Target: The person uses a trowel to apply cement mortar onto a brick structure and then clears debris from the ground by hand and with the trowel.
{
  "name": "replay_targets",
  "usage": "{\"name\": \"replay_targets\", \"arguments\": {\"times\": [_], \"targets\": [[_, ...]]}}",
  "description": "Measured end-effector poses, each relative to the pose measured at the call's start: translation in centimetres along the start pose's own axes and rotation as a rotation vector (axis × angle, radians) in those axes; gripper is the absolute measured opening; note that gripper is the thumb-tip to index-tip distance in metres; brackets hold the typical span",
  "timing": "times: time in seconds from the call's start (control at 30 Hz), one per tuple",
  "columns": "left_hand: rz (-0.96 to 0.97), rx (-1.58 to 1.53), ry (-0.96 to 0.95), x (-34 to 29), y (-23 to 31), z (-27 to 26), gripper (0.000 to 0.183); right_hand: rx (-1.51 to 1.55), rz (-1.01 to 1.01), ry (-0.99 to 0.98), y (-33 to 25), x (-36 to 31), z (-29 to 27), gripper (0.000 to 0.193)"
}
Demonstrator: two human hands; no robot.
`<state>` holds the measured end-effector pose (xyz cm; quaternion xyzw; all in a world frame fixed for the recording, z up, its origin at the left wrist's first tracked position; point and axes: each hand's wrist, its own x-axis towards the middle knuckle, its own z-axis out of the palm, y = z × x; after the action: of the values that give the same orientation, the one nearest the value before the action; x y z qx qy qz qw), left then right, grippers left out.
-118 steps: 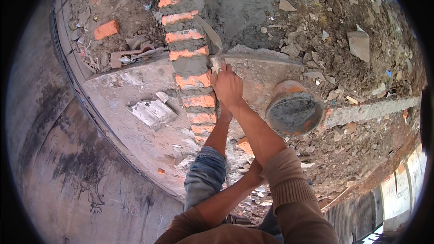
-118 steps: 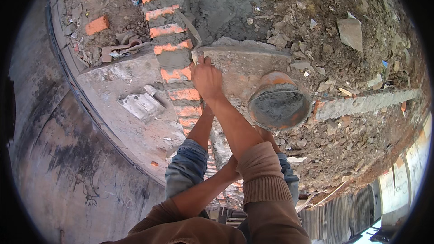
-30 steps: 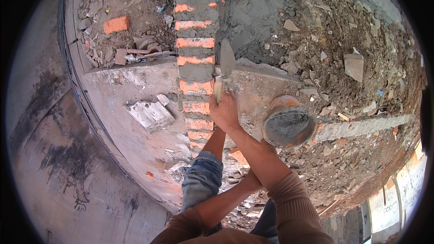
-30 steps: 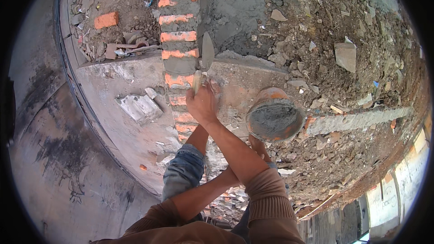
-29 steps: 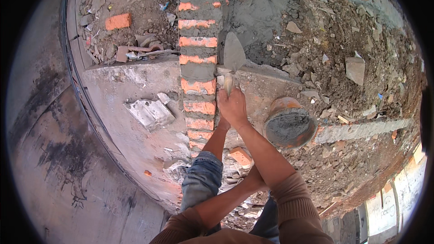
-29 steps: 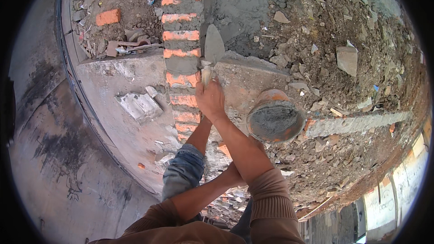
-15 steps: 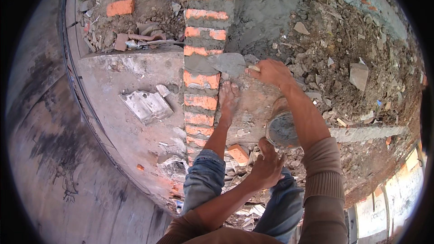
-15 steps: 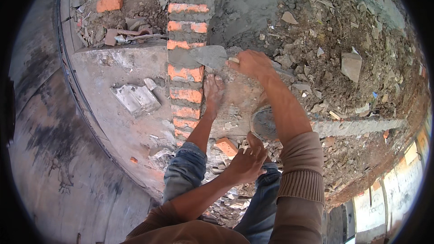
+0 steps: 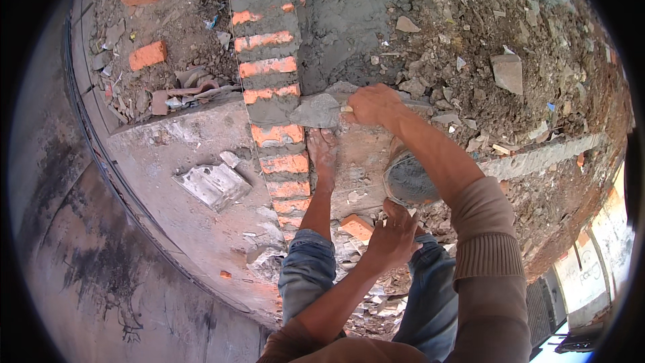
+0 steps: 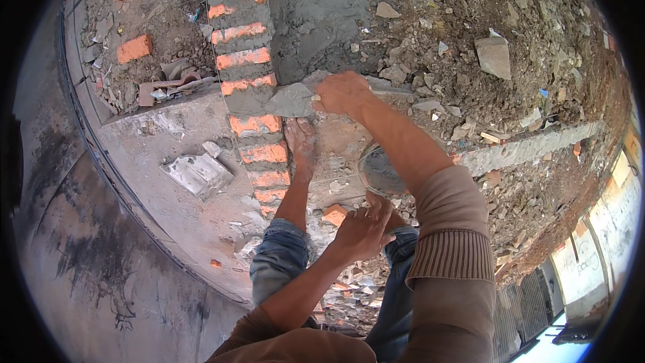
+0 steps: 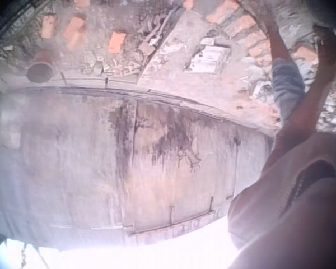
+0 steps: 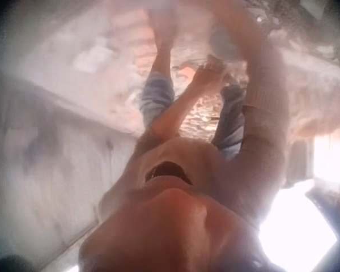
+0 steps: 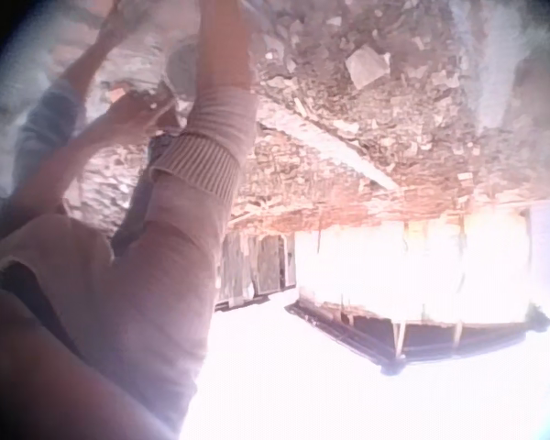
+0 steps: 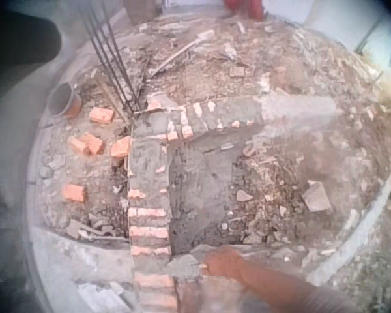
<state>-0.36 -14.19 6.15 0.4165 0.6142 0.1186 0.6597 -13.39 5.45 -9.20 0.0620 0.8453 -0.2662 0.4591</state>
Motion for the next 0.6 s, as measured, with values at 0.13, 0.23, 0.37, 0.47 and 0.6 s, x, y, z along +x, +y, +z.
{"name": "replay_targets", "arguments": {"times": [0.13, 0.23, 0.37, 0.47, 0.6], "targets": [[0.005, 0.084, -0.018, -0.2, 0.2, -0.1, 0.080, 0.273, 0.378, 0.301, 3.4, -6.7, 2.1, 0.041], [-0.028, 0.073, -0.062, -0.3, 1.0, -0.4, 0.076, 0.395, 0.446, 0.541, 4.2, -4.3, 3.8, 0.036], [0.005, 0.135, -0.209, 0.7, 0.4, 0.2, 0.074, 0.732, 0.391, 0.610, 4.4, 2.6, 3.6, 0.033], [-0.011, 0.202, -0.243, 0.5, -0.3, 0.5, 0.073, 0.957, 0.451, 0.620, 0.7, 7.3, 4.1, 0.034], [0.003, 0.244, -0.255, 0.8, 0.3, 0.8, 0.072, 1.260, 0.800, 0.726, 2.0, 5.0, 5.2, 0.036]]}}
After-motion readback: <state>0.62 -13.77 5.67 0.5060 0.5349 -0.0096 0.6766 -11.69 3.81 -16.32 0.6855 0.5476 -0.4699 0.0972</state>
